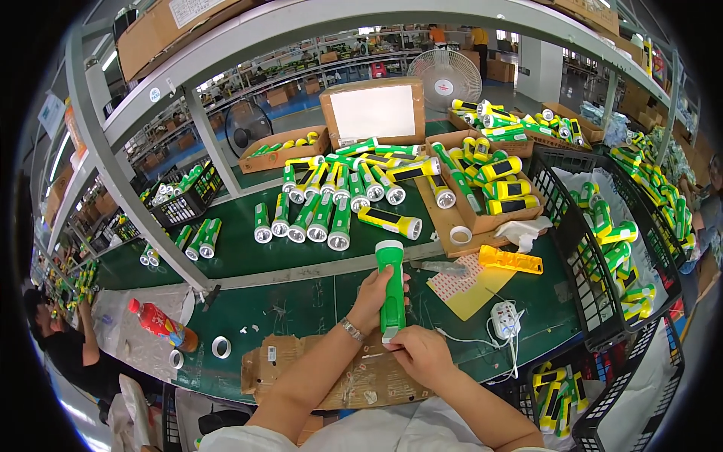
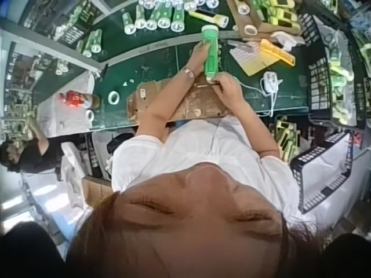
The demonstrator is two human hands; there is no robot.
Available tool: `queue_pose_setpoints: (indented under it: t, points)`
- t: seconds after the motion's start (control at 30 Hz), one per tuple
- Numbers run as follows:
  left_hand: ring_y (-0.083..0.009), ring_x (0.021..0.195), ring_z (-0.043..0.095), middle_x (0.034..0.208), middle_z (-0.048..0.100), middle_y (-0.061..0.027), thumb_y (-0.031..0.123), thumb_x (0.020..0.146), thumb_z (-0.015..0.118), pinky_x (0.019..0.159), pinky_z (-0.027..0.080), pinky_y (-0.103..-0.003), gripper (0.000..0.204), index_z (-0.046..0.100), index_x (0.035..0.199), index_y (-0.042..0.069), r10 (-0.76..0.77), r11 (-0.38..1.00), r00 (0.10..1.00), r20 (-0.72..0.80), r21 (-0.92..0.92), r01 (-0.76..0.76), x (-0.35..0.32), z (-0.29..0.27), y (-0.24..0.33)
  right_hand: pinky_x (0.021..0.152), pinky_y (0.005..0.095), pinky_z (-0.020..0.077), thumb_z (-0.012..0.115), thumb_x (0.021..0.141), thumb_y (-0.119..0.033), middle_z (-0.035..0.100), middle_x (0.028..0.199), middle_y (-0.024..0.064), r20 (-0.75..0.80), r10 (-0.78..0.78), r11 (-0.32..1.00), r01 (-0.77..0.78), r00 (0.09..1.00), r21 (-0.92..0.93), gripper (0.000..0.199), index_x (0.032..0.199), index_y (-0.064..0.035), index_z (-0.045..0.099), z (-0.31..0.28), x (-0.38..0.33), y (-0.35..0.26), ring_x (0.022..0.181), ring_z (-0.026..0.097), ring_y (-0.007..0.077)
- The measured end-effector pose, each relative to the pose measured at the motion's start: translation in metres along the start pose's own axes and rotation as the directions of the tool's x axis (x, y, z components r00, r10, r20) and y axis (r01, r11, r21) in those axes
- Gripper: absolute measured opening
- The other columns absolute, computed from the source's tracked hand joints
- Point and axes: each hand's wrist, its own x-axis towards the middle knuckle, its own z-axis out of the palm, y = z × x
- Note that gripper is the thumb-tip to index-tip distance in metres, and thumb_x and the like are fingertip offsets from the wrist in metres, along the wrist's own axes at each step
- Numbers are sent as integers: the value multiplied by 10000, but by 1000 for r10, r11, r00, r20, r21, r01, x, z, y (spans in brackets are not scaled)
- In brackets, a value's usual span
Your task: Apply circular labels to the base of flashlights on an assembly line.
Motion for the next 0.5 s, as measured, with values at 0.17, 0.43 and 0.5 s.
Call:
queue_pose_setpoints:
  t: [0.17,0.43,0.5]
  points:
    - [-145,709,567,891,587,-90,295,903,479,575,518,-323,293,486,1039,35,16,999,1000,24,-30,-15,-1,5,5,545,314,476,731,666,-90,565,781,93,-115,263,955,-242,958,173,299,864,-49,511,6,1,-4,637,585,237]
    - [-176,736,579,908,580,-112,344,913,426,659,525,-345,383,501,1032,-12,147,988,989,-20,-47,-148,-14,18,11,601,242,439,750,679,-249,548,898,54,12,753,465,-545,658,698,551,1063,-4,441,35,4,9,769,551,134]
    - [-190,803,577,969,569,-119,353,918,419,721,516,-368,392,477,1067,-5,140,988,988,68,-73,-135,-12,21,10,609,258,448,747,679,-253,563,880,60,50,785,447,-620,618,645,515,1037,-12,464,26,4,15,756,569,156]
